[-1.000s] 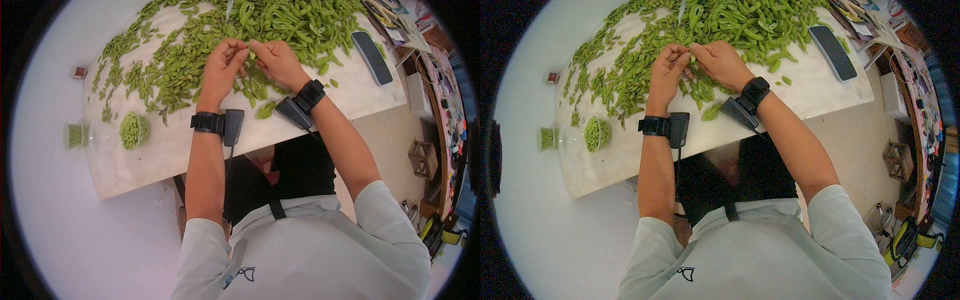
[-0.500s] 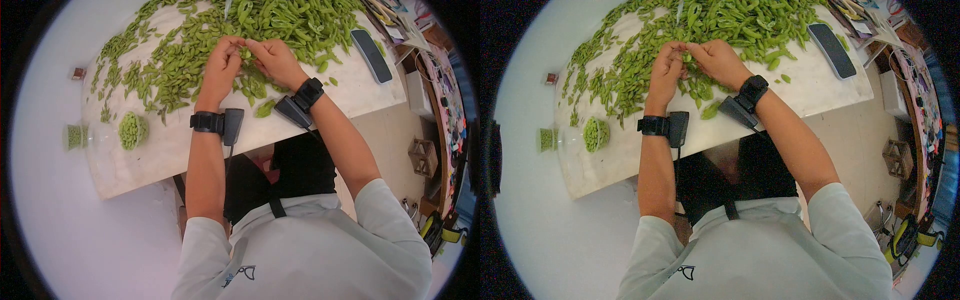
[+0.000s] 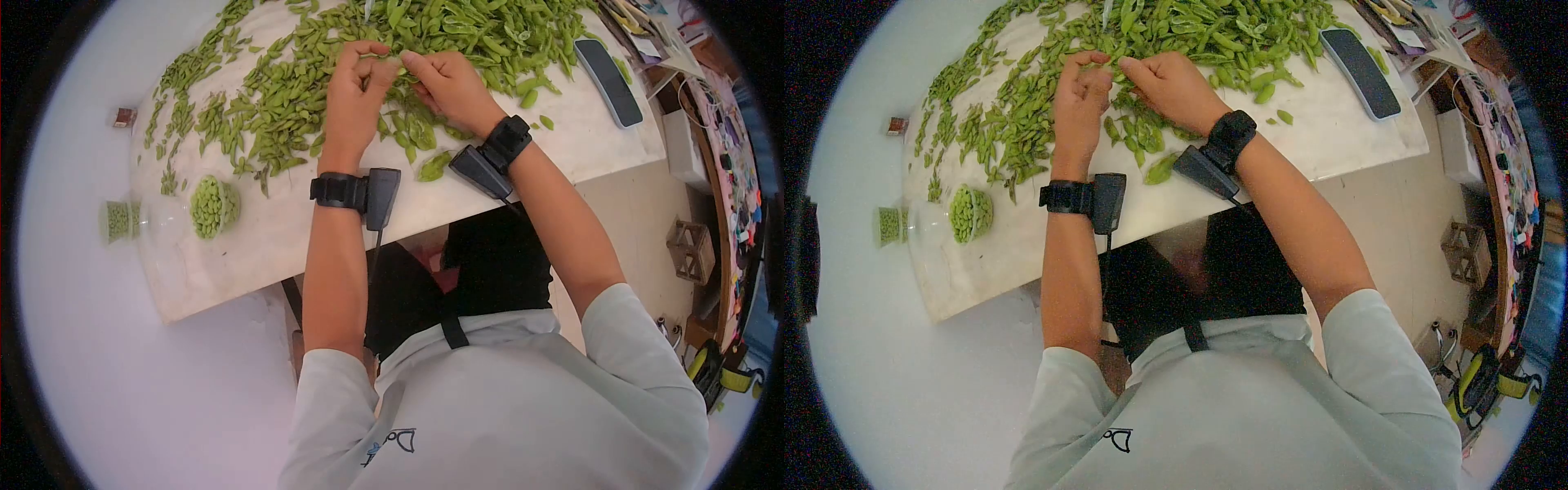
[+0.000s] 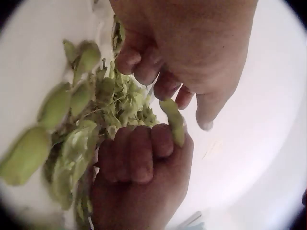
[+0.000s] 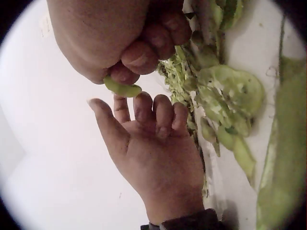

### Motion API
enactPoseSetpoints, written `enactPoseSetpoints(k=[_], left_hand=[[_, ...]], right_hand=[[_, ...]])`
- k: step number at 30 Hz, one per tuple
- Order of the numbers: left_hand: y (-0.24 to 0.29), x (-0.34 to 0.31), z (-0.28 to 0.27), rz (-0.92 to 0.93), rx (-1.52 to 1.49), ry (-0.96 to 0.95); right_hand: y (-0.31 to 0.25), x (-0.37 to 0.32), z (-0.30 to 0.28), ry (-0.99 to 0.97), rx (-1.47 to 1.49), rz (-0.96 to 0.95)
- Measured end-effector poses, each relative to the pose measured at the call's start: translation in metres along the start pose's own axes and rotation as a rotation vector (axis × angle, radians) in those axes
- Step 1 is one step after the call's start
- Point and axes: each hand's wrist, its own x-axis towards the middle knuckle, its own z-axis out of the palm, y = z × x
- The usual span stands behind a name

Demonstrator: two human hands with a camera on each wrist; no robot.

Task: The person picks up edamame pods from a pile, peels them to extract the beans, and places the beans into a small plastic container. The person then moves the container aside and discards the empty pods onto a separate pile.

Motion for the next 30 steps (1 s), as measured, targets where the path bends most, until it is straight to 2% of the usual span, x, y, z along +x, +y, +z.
enactPoseSetpoints(k=[2,5,11,17,23,26,29,30], left_hand=[[-0.005,0.001,0.002,0.067,0.074,-0.063],[-0.004,0.0,-0.001,0.044,0.086,-0.126],[-0.003,-0.001,0.0,-0.147,-0.032,-0.186],[-0.002,-0.002,0.002,-0.156,-0.087,-0.083],[-0.004,0.0,-0.004,0.057,-0.134,0.097],[0.0,-0.002,-0.007,0.019,-0.221,0.035],[0.01,-0.003,0.004,0.094,0.09,0.078],[0.009,-0.003,0.003,0.063,0.097,0.037]], right_hand=[[0.001,0.0,-0.002,-0.014,0.008,0.038],[0.002,0.0,-0.001,0.006,0.04,0.006],[0.002,0.0,-0.002,0.011,0.032,-0.008],[0.0,-0.001,-0.001,-0.014,0.103,0.015],[0.005,0.001,-0.003,-0.058,0.128,0.012],[0.004,0.0,-0.002,-0.056,0.093,0.018],[0.005,0.002,-0.001,0.0,0.029,-0.019],[0.006,0.002,-0.002,0.023,0.011,-0.023]])
